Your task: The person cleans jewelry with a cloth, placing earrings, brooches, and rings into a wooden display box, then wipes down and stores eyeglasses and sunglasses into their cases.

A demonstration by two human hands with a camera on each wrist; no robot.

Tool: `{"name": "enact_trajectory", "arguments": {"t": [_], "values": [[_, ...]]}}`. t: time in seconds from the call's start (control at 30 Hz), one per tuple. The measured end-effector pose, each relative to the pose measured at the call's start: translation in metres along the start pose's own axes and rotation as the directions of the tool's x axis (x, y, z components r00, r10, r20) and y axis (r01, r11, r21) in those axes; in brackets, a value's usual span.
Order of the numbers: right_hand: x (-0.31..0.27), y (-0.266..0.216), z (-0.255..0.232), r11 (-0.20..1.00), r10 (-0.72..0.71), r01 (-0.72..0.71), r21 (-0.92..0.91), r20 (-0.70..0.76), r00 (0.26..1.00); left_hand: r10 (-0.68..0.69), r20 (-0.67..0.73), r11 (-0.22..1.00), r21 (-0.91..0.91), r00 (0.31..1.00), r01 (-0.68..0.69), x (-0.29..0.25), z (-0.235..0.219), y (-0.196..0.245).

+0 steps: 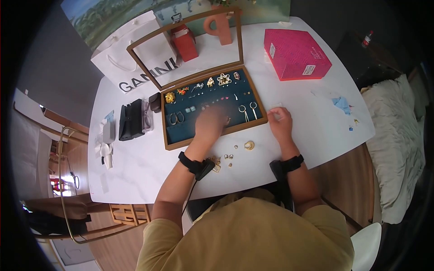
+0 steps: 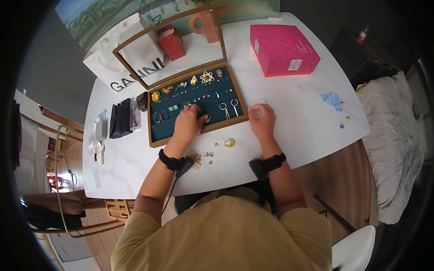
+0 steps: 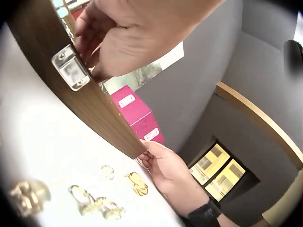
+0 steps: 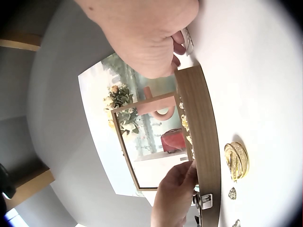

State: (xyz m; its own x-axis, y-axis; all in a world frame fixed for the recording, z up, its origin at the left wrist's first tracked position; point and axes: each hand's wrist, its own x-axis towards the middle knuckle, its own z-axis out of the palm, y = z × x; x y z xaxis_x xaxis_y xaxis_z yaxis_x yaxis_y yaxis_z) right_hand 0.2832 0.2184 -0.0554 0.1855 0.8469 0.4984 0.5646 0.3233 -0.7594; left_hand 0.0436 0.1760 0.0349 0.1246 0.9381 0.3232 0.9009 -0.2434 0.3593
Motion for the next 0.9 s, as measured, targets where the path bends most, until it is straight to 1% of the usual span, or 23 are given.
{"name": "enact_trajectory", "arguments": {"t": [0.07, 0.17, 0.27, 0.37, 0.47, 0.57, 0.6, 0.67, 0.7, 0.77, 0.8, 0.83, 0.9], "values": [[0.000, -0.002, -0.002, 1.000, 0.011, -0.011, 0.008, 0.011, 1.000, 0.008, 0.118, 0.998, -0.067, 0.993, 0.000, 0.003, 0.008, -0.011], [0.001, -0.003, -0.003, 1.000, 0.025, -0.026, 0.009, 0.026, 0.999, -0.005, 0.177, 0.997, -0.081, 0.984, 0.019, 0.002, 0.014, -0.016], [0.000, -0.004, -0.003, 1.000, 0.017, -0.017, -0.004, 0.023, 1.000, 0.000, 0.121, 0.994, -0.105, 0.993, 0.013, -0.003, 0.017, -0.018], [-0.001, -0.004, -0.002, 1.000, 0.012, -0.012, 0.000, 0.020, 1.000, 0.020, 0.094, 0.996, -0.089, 0.995, -0.012, -0.007, 0.018, -0.019], [0.000, -0.003, -0.001, 1.000, 0.006, -0.006, 0.015, 0.013, 1.000, 0.089, -0.014, 0.992, -0.091, 0.996, -0.090, -0.010, 0.023, -0.023], [0.001, -0.009, -0.002, 0.999, -0.027, 0.027, -0.028, -0.009, 1.000, 0.092, -0.090, 0.975, -0.192, 0.992, -0.108, -0.017, 0.016, -0.020], [0.002, -0.014, -0.002, 0.998, -0.042, 0.041, -0.051, -0.016, 0.999, 0.029, -0.056, 0.956, -0.291, 0.998, -0.044, -0.021, 0.013, -0.017], [0.004, -0.025, -0.002, 0.995, -0.087, 0.086, -0.052, -0.013, 0.996, -0.092, 0.032, 0.877, -0.470, 0.995, 0.096, -0.033, 0.004, -0.010], [0.004, -0.029, 0.000, 0.993, -0.108, 0.108, -0.050, -0.009, 0.994, -0.063, 0.099, 0.890, -0.445, 0.993, 0.101, -0.038, -0.005, -0.005], [0.007, -0.035, 0.007, 0.988, -0.140, 0.144, -0.062, 0.062, 0.988, 0.121, 0.144, 0.900, -0.433, 0.982, -0.047, -0.046, -0.006, -0.007], [0.009, -0.037, 0.010, 0.984, -0.155, 0.162, -0.068, 0.096, 0.983, 0.212, 0.167, 0.894, -0.431, 0.963, -0.122, -0.050, -0.008, -0.006], [0.011, -0.039, 0.014, 0.983, -0.151, 0.162, -0.083, 0.121, 0.981, 0.179, 0.237, 0.906, -0.418, 0.955, -0.066, -0.055, -0.011, -0.002], [0.015, -0.040, 0.023, 0.980, -0.144, 0.164, -0.112, 0.169, 0.975, 0.200, 0.242, 0.928, -0.357, 0.950, -0.104, -0.060, 0.000, -0.008]]}}
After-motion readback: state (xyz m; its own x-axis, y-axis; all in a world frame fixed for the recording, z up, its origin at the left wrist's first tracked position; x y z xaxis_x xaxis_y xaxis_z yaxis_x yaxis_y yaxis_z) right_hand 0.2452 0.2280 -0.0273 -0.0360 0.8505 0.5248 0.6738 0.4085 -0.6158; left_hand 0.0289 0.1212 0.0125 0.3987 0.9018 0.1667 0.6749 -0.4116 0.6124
